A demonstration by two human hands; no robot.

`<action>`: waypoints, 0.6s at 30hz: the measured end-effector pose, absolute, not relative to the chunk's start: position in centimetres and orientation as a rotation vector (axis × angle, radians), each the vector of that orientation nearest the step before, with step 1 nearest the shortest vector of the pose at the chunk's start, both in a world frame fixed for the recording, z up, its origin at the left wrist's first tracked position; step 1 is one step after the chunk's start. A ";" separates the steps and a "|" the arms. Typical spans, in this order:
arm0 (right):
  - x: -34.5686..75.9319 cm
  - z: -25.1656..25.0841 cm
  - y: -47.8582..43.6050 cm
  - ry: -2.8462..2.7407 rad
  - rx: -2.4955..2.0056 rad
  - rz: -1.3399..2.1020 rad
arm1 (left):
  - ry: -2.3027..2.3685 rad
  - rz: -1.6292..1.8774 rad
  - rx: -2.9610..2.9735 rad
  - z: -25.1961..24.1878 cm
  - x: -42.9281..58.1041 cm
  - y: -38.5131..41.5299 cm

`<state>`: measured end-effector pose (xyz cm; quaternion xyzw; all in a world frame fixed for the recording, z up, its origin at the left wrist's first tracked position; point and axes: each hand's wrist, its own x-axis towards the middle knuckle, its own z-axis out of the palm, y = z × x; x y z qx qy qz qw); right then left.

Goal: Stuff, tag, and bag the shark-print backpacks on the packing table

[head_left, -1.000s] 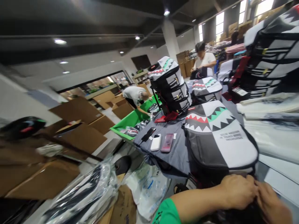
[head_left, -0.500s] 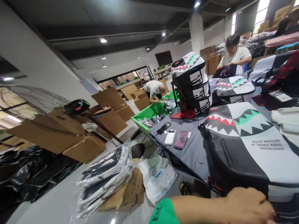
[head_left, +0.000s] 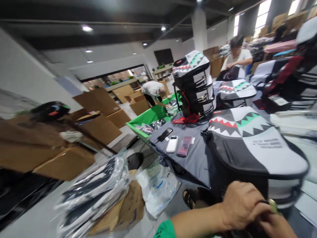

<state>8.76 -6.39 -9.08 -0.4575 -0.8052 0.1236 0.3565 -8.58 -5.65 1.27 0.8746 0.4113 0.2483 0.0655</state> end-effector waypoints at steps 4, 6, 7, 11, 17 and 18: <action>10.0 -2.7 -7.8 -2.093 -0.827 -0.148 | 1.267 0.721 2.750 0.4 -10.7 -5.3; 9.4 0.5 -8.0 -2.081 -0.855 -0.387 | 1.186 0.852 2.710 0.7 -11.1 -5.5; 9.0 1.9 -7.8 -2.094 -0.834 -0.439 | 1.141 0.951 2.663 1.4 -11.3 -5.6; 9.1 5.3 -5.5 -2.098 -0.693 -0.448 | 1.020 1.225 2.396 6.2 -13.1 -5.8; 13.2 3.4 -2.8 -2.029 -0.729 -0.141 | 0.746 0.897 2.333 6.4 -16.7 -4.1; 13.3 2.1 -2.9 -2.062 -0.731 -0.116 | 0.754 0.808 2.417 4.5 -16.8 -3.9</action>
